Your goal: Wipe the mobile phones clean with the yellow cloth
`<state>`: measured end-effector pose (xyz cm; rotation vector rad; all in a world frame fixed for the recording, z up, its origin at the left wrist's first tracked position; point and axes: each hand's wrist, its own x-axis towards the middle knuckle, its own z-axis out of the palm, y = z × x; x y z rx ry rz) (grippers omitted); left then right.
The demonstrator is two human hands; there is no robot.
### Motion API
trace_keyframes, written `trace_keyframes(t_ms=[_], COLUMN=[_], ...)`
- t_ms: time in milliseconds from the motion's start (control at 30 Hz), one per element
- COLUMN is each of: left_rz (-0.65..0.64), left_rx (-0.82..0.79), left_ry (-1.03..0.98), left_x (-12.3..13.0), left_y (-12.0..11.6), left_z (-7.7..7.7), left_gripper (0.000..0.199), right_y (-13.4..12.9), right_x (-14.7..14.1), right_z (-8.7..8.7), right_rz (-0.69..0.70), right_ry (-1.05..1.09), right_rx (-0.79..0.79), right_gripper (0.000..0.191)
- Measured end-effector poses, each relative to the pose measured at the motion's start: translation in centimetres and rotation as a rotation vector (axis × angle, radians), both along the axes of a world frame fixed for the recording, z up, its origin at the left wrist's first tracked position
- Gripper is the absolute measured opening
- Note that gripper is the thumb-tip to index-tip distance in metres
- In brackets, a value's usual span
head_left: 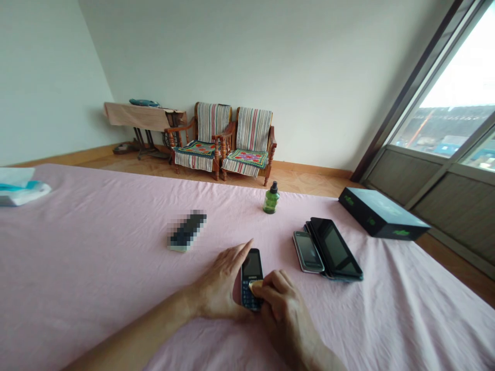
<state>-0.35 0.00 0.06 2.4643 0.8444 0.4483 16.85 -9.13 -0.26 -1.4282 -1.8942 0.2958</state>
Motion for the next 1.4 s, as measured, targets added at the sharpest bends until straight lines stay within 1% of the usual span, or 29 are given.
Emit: trace_keyframes(t_ms=[100, 200, 300, 400, 467, 567, 700, 833, 900, 967, 1067, 1167, 1300, 1400], left_rz=[0.017, 0.023, 0.032, 0.056, 0.062, 0.024, -0.063, -0.123, -0.144, -0.152, -0.154, -0.156, -0.159, -0.162], left_rx=[0.017, 0.034, 0.030, -0.013, -0.043, -0.056, -0.025, 0.012, 0.017, 0.014, 0.006, 0.001, 0.002, 0.019], left_ry=[-0.008, -0.025, -0.059, -0.111, -0.147, -0.169, -0.181, -0.172, -0.157, -0.137, -0.105, -0.086, -0.086, -0.117], left_x=[0.3, 0.6, 0.7, 1.1, 1.9, 4.2, 8.7, 13.1, 14.6, 15.6, 16.3, 16.3, 16.1, 15.4], left_y=[0.0, -0.1, -0.4, -0.7, -0.7, -0.1, 1.3, 2.9, 3.5, 4.1, 4.7, 5.1, 5.4, 5.3], left_z=[-0.2, 0.0, 0.4, 1.0, 1.5, 2.3, 3.4, 4.0, 4.1, 4.0, 3.5, 3.1, 3.0, 2.9], left_gripper=[0.139, 0.138, 0.136, 0.133, 0.130, 0.129, 0.131, 0.131, 0.131, 0.131, 0.132, 0.133, 0.135, 0.128], right_y=[-0.2, -0.5, -1.2, -2.4, -3.2, -4.1, -4.7, -4.7, -4.6, -4.5, -4.4, -4.3, -4.2, -4.2], right_x=[-0.3, 0.2, 1.6, 3.7, 5.1, 6.8, 7.9, 8.1, 8.1, 8.0, 7.8, 7.6, 7.5, 7.5], right_z=[0.2, 0.4, 0.3, -0.1, -0.5, -1.0, -1.5, -1.6, -1.6, -1.5, -1.5, -1.5, -1.6, -1.6], right_rz=[-0.001, -0.065, -0.102, -0.120, -0.176, -0.284, -0.389, -0.405, -0.398, -0.401, -0.408, -0.403, -0.387, -0.400], right_ry=[0.080, 0.178, 0.203, 0.187, 0.210, 0.280, 0.348, 0.369, 0.363, 0.353, 0.333, 0.318, 0.311, 0.312], right_rx=[-0.014, -0.003, 0.027, 0.061, 0.091, 0.129, 0.142, 0.184, 0.206, 0.220, 0.231, 0.244, 0.252, 0.244], right_gripper=[0.038, 0.041, 0.040, 0.036, 0.032, 0.028, 0.026, 0.026, 0.026, 0.027, 0.028, 0.029, 0.029, 0.030])
